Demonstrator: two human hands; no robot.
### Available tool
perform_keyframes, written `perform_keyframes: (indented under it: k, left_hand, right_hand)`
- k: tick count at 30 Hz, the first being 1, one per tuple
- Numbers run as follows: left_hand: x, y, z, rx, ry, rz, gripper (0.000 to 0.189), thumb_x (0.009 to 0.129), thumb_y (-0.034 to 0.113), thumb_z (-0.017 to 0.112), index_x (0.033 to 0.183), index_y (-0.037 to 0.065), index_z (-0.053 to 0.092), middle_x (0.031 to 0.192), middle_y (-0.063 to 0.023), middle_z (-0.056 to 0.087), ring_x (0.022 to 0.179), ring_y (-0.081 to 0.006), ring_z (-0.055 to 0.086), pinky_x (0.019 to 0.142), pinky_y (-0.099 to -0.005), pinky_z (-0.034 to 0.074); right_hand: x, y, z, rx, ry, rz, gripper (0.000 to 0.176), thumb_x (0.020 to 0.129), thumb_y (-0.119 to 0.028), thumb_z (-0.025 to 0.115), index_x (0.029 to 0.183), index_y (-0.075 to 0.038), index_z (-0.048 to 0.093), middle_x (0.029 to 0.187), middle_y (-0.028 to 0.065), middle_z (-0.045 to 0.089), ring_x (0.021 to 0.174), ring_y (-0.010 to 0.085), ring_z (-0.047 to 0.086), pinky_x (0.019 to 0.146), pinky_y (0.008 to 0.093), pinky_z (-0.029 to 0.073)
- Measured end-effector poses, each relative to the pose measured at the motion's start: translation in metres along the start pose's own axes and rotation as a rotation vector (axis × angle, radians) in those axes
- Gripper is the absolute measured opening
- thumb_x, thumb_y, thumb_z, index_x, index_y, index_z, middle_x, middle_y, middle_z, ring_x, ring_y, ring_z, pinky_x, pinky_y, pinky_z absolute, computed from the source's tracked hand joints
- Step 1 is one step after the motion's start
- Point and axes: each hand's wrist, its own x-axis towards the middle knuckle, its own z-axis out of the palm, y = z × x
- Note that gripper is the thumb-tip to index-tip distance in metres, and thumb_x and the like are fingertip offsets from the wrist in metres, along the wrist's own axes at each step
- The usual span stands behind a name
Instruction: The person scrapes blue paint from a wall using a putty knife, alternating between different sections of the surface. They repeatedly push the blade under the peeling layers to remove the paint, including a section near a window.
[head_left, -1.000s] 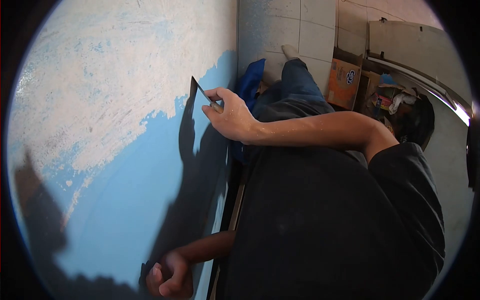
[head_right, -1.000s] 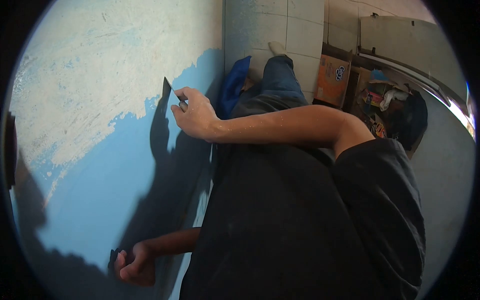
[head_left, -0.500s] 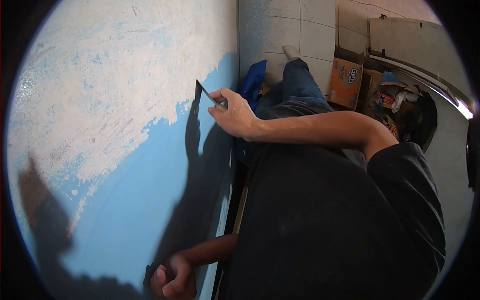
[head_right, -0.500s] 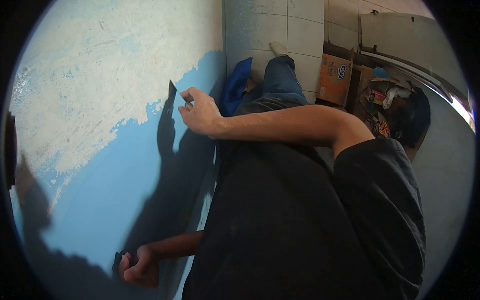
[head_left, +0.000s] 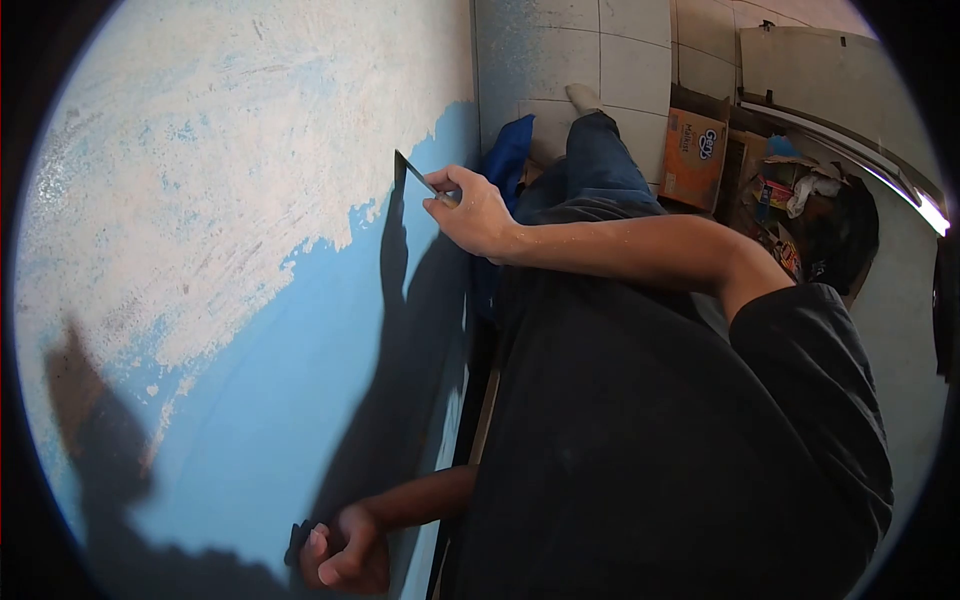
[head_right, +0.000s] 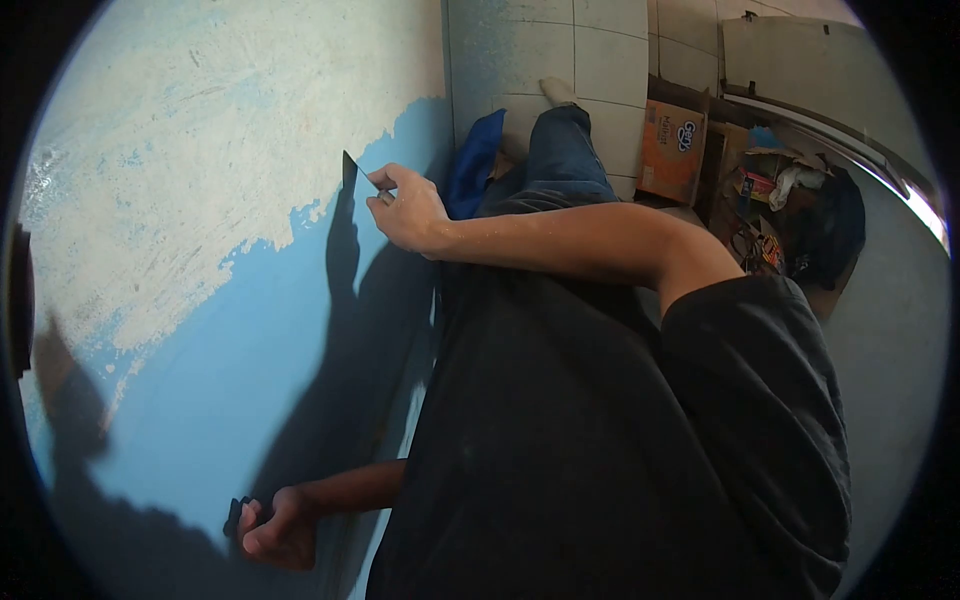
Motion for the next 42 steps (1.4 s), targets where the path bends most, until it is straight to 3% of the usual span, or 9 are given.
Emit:
perform_keyframes:
  k: [6, 9, 12, 18, 24, 30, 34, 37, 42]
  left_hand:
    - [0.0, 0.006, 0.003, -0.005, 0.005, -0.032, 0.06, 0.105, 0.028, 0.04, 0.049, 0.009, 0.052, 0.045, -0.0014, 0.053, 0.039, -0.0122, 0.053, 0.038, -0.0246, 0.039]
    - [0.0, 0.003, 0.002, 0.043, -0.006, -0.027, 0.06, 0.105, 0.028, 0.04, 0.049, 0.009, 0.052, 0.045, -0.0015, 0.053, 0.039, -0.0121, 0.053, 0.038, -0.0247, 0.039]
    - [0.004, 0.011, 0.003, 0.102, -0.001, -0.005, 0.06, 0.105, 0.028, 0.041, 0.048, 0.01, 0.052, 0.045, -0.0018, 0.053, 0.039, -0.0121, 0.052, 0.038, -0.0247, 0.039]
    - [0.004, 0.013, 0.005, 0.048, 0.012, -0.028, 0.059, 0.104, 0.028, 0.043, 0.048, 0.009, 0.052, 0.045, -0.0019, 0.054, 0.039, -0.0125, 0.052, 0.038, -0.0245, 0.039]
    - [-0.001, 0.008, 0.006, -0.029, 0.023, -0.067, 0.059, 0.103, 0.028, 0.046, 0.048, 0.009, 0.054, 0.045, -0.0018, 0.054, 0.039, -0.0128, 0.052, 0.039, -0.0249, 0.039]
    - [-0.002, 0.004, 0.004, -0.012, 0.014, -0.032, 0.059, 0.103, 0.029, 0.046, 0.048, 0.01, 0.054, 0.045, -0.0016, 0.054, 0.039, -0.0127, 0.052, 0.039, -0.025, 0.039]
    - [0.001, 0.01, 0.006, 0.07, 0.027, -0.069, 0.059, 0.103, 0.029, 0.046, 0.047, 0.01, 0.054, 0.045, -0.001, 0.054, 0.039, -0.0122, 0.051, 0.038, -0.025, 0.038]
    - [-0.001, 0.006, 0.004, 0.027, 0.012, -0.071, 0.06, 0.103, 0.029, 0.045, 0.047, 0.01, 0.054, 0.045, -0.0008, 0.055, 0.039, -0.0118, 0.052, 0.038, -0.0252, 0.038]
    - [-0.001, -0.002, 0.0, 0.038, 0.003, -0.029, 0.06, 0.103, 0.029, 0.045, 0.047, 0.011, 0.055, 0.045, -0.0005, 0.055, 0.039, -0.0119, 0.052, 0.038, -0.0254, 0.037]
  right_hand:
    - [-0.005, 0.003, 0.002, -0.012, -0.033, -0.015, 0.034, 0.094, -0.016, 0.066, 0.122, 0.001, 0.059, 0.115, 0.0139, 0.064, 0.105, 0.0225, 0.061, 0.096, 0.0355, 0.046]
    - [0.011, 0.005, -0.004, 0.081, -0.007, 0.105, 0.034, 0.093, -0.016, 0.066, 0.121, 0.001, 0.059, 0.116, 0.0141, 0.063, 0.108, 0.0222, 0.06, 0.096, 0.0358, 0.046]
    - [0.0, 0.002, -0.002, -0.01, -0.064, 0.0, 0.034, 0.093, -0.017, 0.067, 0.121, 0.001, 0.058, 0.117, 0.014, 0.062, 0.107, 0.0217, 0.059, 0.094, 0.0353, 0.046]
    - [0.018, 0.004, -0.008, 0.027, -0.019, 0.114, 0.032, 0.093, -0.016, 0.067, 0.119, 0.0, 0.058, 0.117, 0.0142, 0.062, 0.106, 0.022, 0.059, 0.091, 0.0347, 0.048]
    - [0.0, -0.009, -0.001, -0.013, -0.046, 0.09, 0.03, 0.092, -0.016, 0.069, 0.115, -0.001, 0.058, 0.113, 0.0128, 0.062, 0.094, 0.0173, 0.06, 0.072, 0.0317, 0.051]
    - [0.013, 0.0, -0.001, -0.006, -0.034, 0.094, 0.03, 0.091, -0.016, 0.069, 0.114, -0.001, 0.057, 0.11, 0.0118, 0.061, 0.086, 0.0158, 0.059, 0.066, 0.0295, 0.05]
    - [-0.001, -0.01, -0.005, 0.019, -0.08, 0.106, 0.03, 0.092, -0.016, 0.069, 0.115, -0.001, 0.056, 0.107, 0.0101, 0.059, 0.071, 0.0115, 0.055, 0.053, 0.0272, 0.044]
    - [0.02, -0.003, -0.007, 0.1, -0.043, 0.15, 0.033, 0.092, -0.015, 0.068, 0.118, 0.0, 0.054, 0.107, 0.0097, 0.056, 0.067, 0.0102, 0.052, 0.049, 0.027, 0.042]
    - [-0.008, -0.021, -0.001, 0.09, -0.151, 0.177, 0.032, 0.093, -0.011, 0.067, 0.119, 0.0, 0.051, 0.112, 0.0109, 0.053, 0.064, 0.0098, 0.048, 0.047, 0.0269, 0.04]
